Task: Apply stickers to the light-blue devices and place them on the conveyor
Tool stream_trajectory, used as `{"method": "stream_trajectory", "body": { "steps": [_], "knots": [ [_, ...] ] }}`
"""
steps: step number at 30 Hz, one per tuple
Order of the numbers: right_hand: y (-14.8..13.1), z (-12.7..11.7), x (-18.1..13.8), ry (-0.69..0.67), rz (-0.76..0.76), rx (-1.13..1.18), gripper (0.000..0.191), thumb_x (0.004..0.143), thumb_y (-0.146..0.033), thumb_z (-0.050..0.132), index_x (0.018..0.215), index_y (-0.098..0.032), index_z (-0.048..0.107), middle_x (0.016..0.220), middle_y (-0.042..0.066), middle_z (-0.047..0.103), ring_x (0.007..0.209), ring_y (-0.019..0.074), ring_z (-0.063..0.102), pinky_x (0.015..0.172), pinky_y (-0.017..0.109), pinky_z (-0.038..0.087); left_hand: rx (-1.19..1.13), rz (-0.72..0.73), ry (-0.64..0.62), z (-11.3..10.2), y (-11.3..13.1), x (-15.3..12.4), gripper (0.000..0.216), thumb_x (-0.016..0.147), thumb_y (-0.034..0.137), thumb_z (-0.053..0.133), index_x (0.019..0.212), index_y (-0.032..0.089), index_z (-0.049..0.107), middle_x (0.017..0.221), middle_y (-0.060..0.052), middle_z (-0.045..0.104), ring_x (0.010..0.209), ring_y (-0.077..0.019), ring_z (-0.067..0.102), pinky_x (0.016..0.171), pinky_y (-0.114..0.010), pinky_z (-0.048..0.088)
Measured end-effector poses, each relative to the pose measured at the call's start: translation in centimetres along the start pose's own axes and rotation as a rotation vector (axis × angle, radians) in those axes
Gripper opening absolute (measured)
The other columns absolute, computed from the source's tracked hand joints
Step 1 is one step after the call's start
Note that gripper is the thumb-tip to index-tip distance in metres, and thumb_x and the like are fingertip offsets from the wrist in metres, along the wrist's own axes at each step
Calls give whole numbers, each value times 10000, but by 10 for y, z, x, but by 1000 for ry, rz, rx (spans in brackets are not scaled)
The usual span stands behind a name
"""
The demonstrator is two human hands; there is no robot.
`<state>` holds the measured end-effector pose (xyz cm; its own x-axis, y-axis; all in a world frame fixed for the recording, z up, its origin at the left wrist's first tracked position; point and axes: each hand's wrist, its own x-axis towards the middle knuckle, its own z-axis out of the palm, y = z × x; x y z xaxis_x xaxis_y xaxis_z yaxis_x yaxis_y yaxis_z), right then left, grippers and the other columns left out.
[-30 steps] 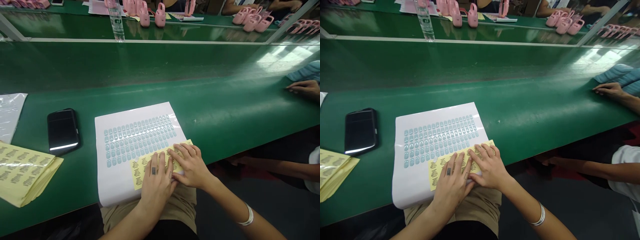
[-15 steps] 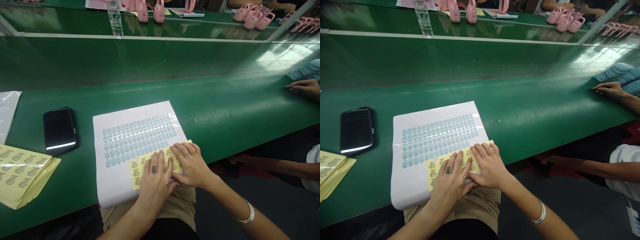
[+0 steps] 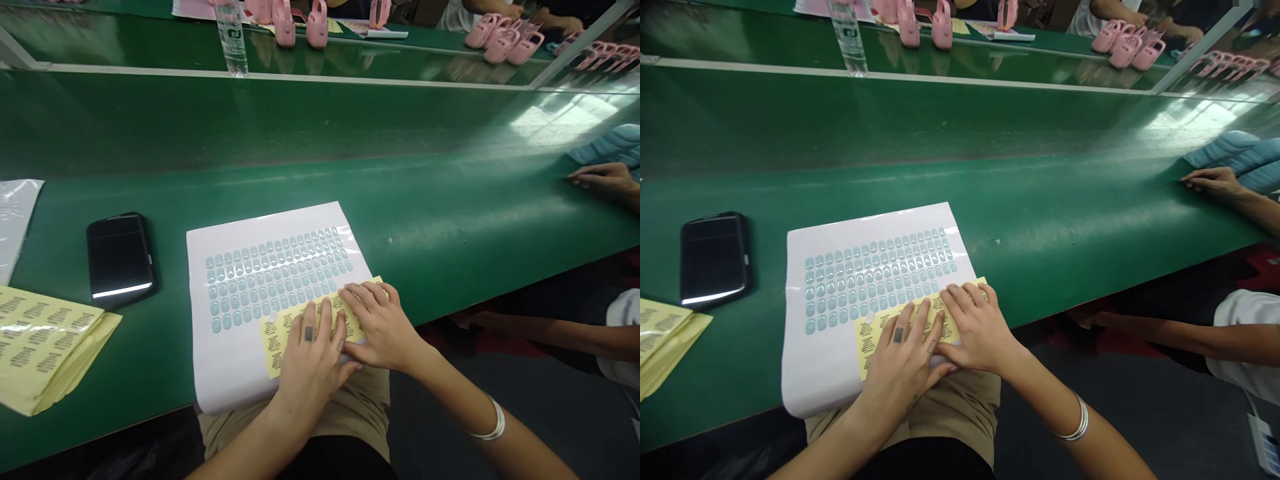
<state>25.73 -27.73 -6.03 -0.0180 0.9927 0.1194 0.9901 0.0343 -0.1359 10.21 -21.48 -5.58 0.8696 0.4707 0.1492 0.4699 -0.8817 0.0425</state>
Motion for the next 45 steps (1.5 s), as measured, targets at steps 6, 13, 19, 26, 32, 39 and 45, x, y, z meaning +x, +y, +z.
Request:
{"method": "stream_trajectory", "body": {
  "steps": [6, 13, 19, 26, 32, 39, 45],
  "knots": [
    [1, 6, -2, 41, -5, -5, 646, 778, -550, 454, 1259, -120, 442, 1243, 132, 489, 1126, 309, 371, 949, 462, 251, -18, 0, -4, 2, 0, -1, 657, 721, 644, 501, 1196, 192, 552, 1296, -106, 517, 1157, -309, 478, 889, -422, 436],
    [1, 9, -3, 97, -12, 17, 652, 792, -580, 414, 1234, -102, 465, 1222, 140, 507, 1114, 296, 386, 932, 444, 252, -28, 4, -14, 2, 0, -1, 698, 701, 658, 513, 1214, 184, 538, 1312, -118, 499, 1179, -320, 464, 910, -428, 442],
    [1, 10, -4, 101, -6, 5, 635, 802, -569, 394, 1245, -119, 458, 1233, 130, 510, 1122, 292, 384, 936, 434, 245, -37, 5, -24, 2, 3, -2, 727, 694, 662, 517, 1226, 167, 534, 1325, -129, 481, 1200, -332, 450, 923, -424, 449],
    [0, 9, -4, 102, -5, 23, 629, 815, -556, 371, 1246, -107, 463, 1233, 135, 510, 1115, 295, 383, 928, 438, 244, -43, -3, 20, 5, 8, -4, 869, 638, 739, 488, 1243, 115, 520, 1330, -178, 450, 1202, -366, 440, 919, -436, 461],
    [0, 10, -5, 89, -11, 12, 648, 802, -549, 402, 1270, -103, 442, 1243, 128, 502, 1116, 300, 370, 930, 441, 241, -25, 26, 38, 8, 6, -5, 887, 643, 752, 459, 1240, 99, 520, 1331, -196, 440, 1205, -378, 431, 916, -449, 462],
    [-2, 12, -6, 107, -1, 4, 642, 807, -536, 391, 1280, -103, 435, 1236, 123, 510, 1107, 302, 376, 924, 442, 242, -38, 32, 73, 10, 4, -6, 888, 641, 753, 461, 1231, 92, 527, 1320, -205, 452, 1195, -386, 440, 895, -460, 470],
    [-2, 12, -5, 100, -4, -11, 637, 797, -521, 407, 1276, -102, 444, 1233, 121, 515, 1103, 305, 375, 919, 440, 241, -44, 31, 97, 13, 5, -5, 913, 611, 763, 484, 1223, 88, 533, 1312, -209, 460, 1188, -391, 446, 890, -462, 469]
  ]
}}
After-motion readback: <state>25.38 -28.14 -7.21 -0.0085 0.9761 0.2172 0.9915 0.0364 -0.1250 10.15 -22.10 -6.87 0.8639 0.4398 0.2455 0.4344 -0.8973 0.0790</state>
